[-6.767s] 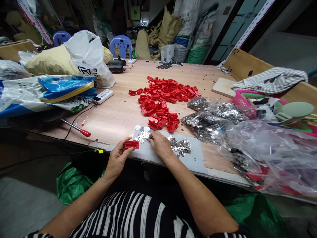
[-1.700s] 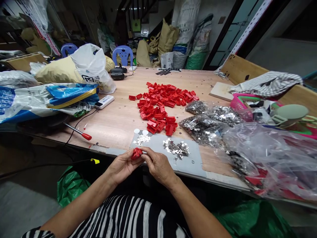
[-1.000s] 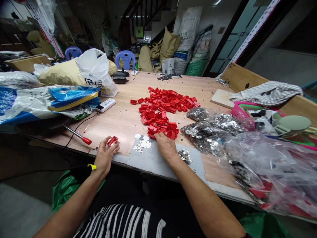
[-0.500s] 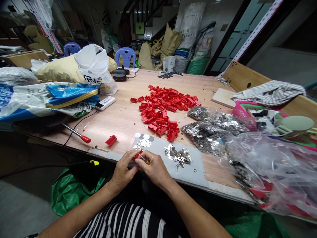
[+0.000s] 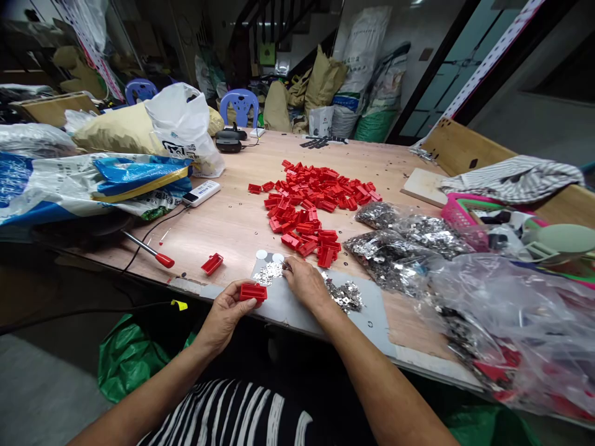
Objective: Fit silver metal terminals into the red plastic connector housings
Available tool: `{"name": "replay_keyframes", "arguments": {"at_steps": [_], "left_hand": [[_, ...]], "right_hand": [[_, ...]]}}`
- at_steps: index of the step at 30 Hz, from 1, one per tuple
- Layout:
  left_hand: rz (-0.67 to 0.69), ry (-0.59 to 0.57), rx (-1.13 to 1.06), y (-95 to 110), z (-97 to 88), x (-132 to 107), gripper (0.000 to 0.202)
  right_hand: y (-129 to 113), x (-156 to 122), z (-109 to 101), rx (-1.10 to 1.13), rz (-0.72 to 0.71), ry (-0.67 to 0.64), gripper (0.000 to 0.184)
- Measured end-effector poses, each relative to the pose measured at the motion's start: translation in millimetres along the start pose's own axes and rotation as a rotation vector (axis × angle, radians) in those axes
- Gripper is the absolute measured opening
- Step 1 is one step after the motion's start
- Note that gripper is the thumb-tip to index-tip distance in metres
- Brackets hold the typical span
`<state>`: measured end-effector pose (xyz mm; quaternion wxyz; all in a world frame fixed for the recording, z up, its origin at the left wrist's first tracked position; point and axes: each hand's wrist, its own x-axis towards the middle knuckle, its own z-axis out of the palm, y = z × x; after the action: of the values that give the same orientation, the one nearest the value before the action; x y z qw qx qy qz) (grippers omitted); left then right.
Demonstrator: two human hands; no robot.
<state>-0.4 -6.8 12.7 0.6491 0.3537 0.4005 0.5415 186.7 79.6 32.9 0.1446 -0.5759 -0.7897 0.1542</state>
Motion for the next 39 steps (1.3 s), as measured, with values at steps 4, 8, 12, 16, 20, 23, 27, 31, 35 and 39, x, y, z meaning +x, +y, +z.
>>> {"name": "replay_keyframes", "arguments": {"at_steps": [4,8,12,16,20,23,27,31,35,39], "left_hand": [[-0.052,0.026,-0.082,2,-0.1,0,0.034],[0.007,0.044,0.003,1,-1.1,3,0.033],[0.070,0.034,0.127,-2,-0.5,8,0.034],[0.116,0.017,0.215,-5,0.3,9,0.036],[0.196,0.019,0.375,-5,-0.6,8,0.040],[0.229,0.007,0.437,-3,0.2,6,0.044],[0.201,-0.038,0.383,1,4.5,5,0.048],[0.148,-0.084,0.287,5,10.0,4,0.053],[0.105,-0.103,0.114,6,13.7,3,0.051],[0.032,-0.110,-0.013,6,14.9,2,0.048]], "right_hand": [[-2,3,1,-0.013,0.007,-0.020,0.005],[0,0,-2,-0.031,-0.026,-0.014,0.004],[3,-7,-3,-0.078,-0.062,0.016,0.009],[5,-13,-2,0.046,-0.047,0.055,0.006],[-2,-24,-10,0.280,-0.044,0.067,0.003],[-14,-35,-18,0.403,-0.072,0.033,0.007],[-25,-48,-19,0.440,-0.148,0.013,0.013],[-26,-54,-15,0.381,-0.243,0.060,0.012],[-25,-58,-16,0.372,-0.325,0.049,0.013],[-23,-64,-20,0.386,-0.409,-0.013,0.017]]}}
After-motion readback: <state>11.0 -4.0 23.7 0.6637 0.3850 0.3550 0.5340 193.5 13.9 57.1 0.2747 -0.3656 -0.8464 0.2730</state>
